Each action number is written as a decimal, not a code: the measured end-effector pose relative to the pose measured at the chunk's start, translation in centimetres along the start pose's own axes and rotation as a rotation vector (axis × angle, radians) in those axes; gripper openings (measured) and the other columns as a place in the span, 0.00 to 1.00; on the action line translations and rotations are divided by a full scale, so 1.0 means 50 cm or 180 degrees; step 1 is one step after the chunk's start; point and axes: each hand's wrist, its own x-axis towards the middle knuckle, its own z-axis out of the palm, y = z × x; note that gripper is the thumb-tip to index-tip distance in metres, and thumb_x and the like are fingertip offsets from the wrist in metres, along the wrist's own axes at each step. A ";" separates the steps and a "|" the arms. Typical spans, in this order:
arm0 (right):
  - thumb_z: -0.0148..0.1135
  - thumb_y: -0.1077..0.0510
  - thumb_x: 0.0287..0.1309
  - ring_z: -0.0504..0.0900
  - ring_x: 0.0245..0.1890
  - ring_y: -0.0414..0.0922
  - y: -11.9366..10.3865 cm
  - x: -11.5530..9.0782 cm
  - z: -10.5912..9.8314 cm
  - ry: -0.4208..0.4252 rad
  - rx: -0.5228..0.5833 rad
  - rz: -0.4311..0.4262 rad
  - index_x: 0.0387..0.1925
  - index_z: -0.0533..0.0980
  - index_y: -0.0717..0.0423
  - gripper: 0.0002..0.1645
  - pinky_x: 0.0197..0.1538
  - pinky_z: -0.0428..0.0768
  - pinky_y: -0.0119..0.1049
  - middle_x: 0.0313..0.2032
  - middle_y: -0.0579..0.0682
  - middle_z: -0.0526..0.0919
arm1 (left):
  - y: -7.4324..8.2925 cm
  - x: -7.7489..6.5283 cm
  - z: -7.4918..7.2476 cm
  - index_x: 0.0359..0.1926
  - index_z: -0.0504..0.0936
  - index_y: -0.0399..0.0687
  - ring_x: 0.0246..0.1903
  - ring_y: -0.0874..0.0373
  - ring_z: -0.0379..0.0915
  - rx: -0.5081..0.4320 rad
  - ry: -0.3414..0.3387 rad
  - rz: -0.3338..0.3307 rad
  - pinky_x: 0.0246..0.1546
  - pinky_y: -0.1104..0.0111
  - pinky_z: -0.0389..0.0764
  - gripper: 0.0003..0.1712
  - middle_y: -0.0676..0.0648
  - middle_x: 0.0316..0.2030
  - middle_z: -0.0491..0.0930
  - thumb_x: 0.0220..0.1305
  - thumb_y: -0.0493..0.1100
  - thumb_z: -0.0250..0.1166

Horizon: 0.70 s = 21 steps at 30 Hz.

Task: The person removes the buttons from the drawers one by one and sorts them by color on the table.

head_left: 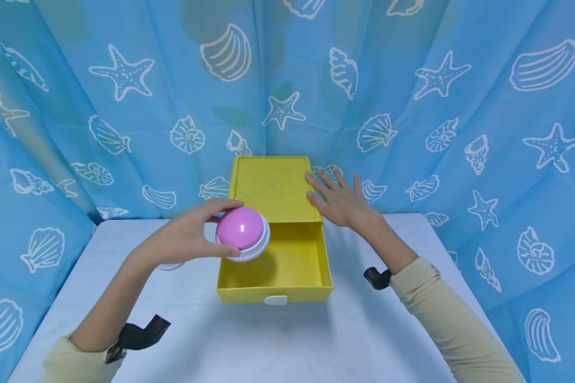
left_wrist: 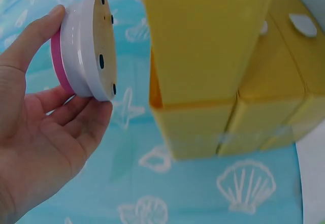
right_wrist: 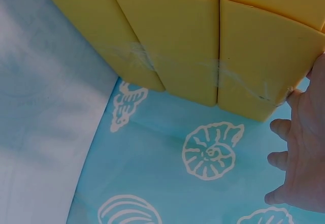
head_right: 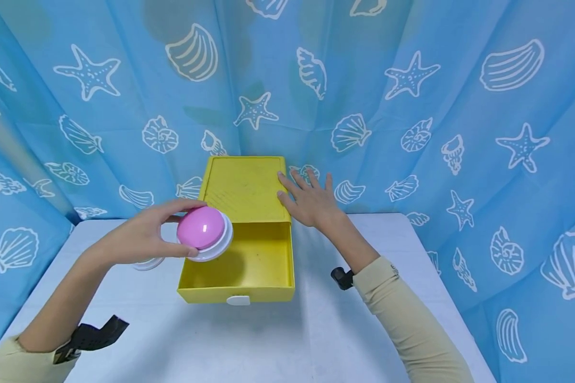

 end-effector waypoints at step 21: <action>0.25 0.32 0.75 0.32 0.77 0.58 0.002 0.000 0.001 0.0006 -0.0006 -0.0026 0.80 0.39 0.37 0.38 0.69 0.28 0.69 0.79 0.49 0.41 | -0.224 -0.124 -0.072 0.72 0.58 0.34 0.61 0.27 0.59 0.0180 0.0483 -0.0605 0.41 0.46 0.85 0.52 0.29 0.65 0.62 0.54 0.47 0.77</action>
